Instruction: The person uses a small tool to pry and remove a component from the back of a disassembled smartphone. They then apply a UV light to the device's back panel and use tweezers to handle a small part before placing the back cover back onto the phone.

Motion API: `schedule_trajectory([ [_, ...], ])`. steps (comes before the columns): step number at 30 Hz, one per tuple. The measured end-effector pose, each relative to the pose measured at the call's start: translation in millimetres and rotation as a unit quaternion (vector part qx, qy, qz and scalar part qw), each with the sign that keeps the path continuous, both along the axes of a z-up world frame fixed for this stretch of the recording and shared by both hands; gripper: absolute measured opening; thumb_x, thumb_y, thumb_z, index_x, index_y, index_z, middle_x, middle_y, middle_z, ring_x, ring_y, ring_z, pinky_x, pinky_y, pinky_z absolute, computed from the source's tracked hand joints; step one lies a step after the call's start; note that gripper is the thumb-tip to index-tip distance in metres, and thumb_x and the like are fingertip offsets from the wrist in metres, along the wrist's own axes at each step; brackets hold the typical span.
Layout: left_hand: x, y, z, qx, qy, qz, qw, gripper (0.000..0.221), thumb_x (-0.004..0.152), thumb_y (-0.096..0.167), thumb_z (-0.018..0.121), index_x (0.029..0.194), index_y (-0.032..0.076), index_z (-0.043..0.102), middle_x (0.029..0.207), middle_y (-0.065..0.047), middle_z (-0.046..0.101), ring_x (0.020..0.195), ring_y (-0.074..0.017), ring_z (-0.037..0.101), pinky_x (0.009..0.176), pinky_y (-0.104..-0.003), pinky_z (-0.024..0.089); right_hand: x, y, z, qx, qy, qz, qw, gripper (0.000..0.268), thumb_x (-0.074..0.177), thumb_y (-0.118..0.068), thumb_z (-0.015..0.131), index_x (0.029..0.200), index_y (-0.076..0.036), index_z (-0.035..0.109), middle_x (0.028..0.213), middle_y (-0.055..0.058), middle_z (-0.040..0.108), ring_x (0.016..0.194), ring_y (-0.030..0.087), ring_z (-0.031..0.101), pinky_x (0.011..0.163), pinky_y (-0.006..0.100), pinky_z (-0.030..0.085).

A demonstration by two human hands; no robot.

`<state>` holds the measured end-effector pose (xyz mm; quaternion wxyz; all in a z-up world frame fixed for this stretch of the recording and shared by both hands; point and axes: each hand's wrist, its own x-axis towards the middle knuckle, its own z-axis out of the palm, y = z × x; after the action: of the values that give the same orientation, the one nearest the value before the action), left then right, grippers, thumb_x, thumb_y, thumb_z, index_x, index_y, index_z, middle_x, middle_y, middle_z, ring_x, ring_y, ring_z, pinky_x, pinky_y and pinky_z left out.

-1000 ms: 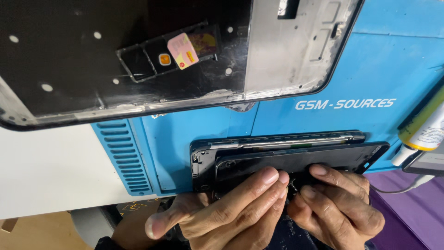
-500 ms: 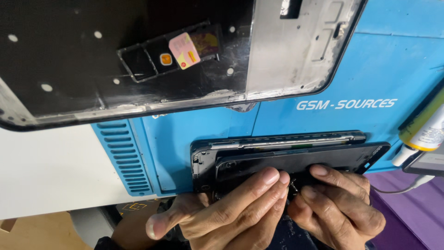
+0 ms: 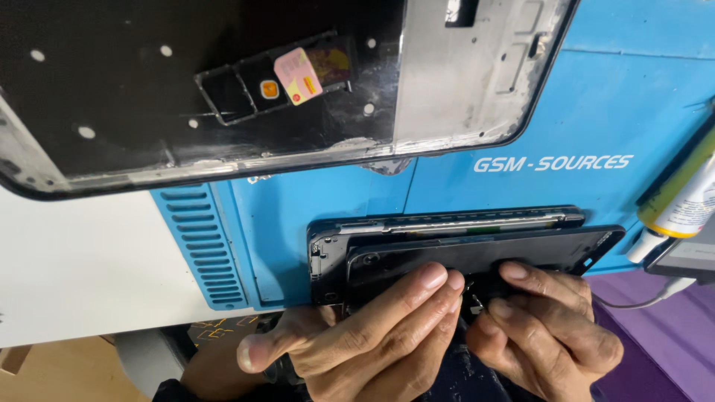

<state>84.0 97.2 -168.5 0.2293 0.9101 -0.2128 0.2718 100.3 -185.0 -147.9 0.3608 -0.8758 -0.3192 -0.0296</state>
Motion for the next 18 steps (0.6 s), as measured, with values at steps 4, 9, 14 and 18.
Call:
schedule_trajectory([
  [4, -14.1, -16.6, -16.5, 0.001, -0.080, 0.023, 0.997, 0.119, 0.123, 0.091, 0.001, 0.109, 0.003, 0.079, 0.111, -0.011, 0.085, 0.114, -0.0166, 0.081, 0.126, -0.027, 0.038, 4.0, 5.8, 5.7, -0.018, -0.003, 0.019, 1.000, 0.010, 0.096, -0.009, 0.078, 0.095, -0.004, 0.069, 0.092, 0.010, 0.067, 0.091, 0.035, 0.081, 0.077, 0.039, 0.063],
  [9, -1.5, -30.3, -11.3, -0.060, -0.073, 0.105, 0.990, 0.096, 0.121, 0.062, 0.002, 0.094, 0.016, 0.082, 0.098, 0.001, 0.085, 0.101, -0.0081, 0.082, 0.139, -0.038, 0.013, 6.3, 8.7, 5.2, -0.002, -0.008, 0.021, 1.000, 0.014, 0.094, -0.010, 0.080, 0.095, 0.000, 0.070, 0.088, 0.011, 0.068, 0.089, 0.037, 0.080, 0.080, 0.040, 0.064],
  [14, 1.4, -26.7, -0.3, -0.069, -0.055, 0.092, 0.992, 0.082, 0.121, 0.045, 0.014, 0.087, 0.023, 0.086, 0.094, 0.006, 0.089, 0.097, -0.0038, 0.083, 0.136, -0.049, -0.003, 5.0, 8.2, 0.4, 0.029, -0.031, 0.023, 0.999, 0.016, 0.092, -0.010, 0.081, 0.096, 0.001, 0.070, 0.087, 0.012, 0.069, 0.085, 0.041, 0.080, 0.079, 0.041, 0.065],
  [18, 2.1, -24.0, 2.9, -0.054, -0.072, 0.076, 0.993, 0.094, 0.120, 0.061, 0.009, 0.087, 0.014, 0.084, 0.093, -0.002, 0.086, 0.096, -0.0104, 0.083, 0.139, -0.049, -0.001, 6.2, 13.8, 3.7, 0.025, -0.045, 0.015, 0.999, 0.015, 0.093, -0.008, 0.081, 0.094, 0.003, 0.072, 0.091, 0.014, 0.065, 0.084, 0.042, 0.081, 0.076, 0.042, 0.063],
])
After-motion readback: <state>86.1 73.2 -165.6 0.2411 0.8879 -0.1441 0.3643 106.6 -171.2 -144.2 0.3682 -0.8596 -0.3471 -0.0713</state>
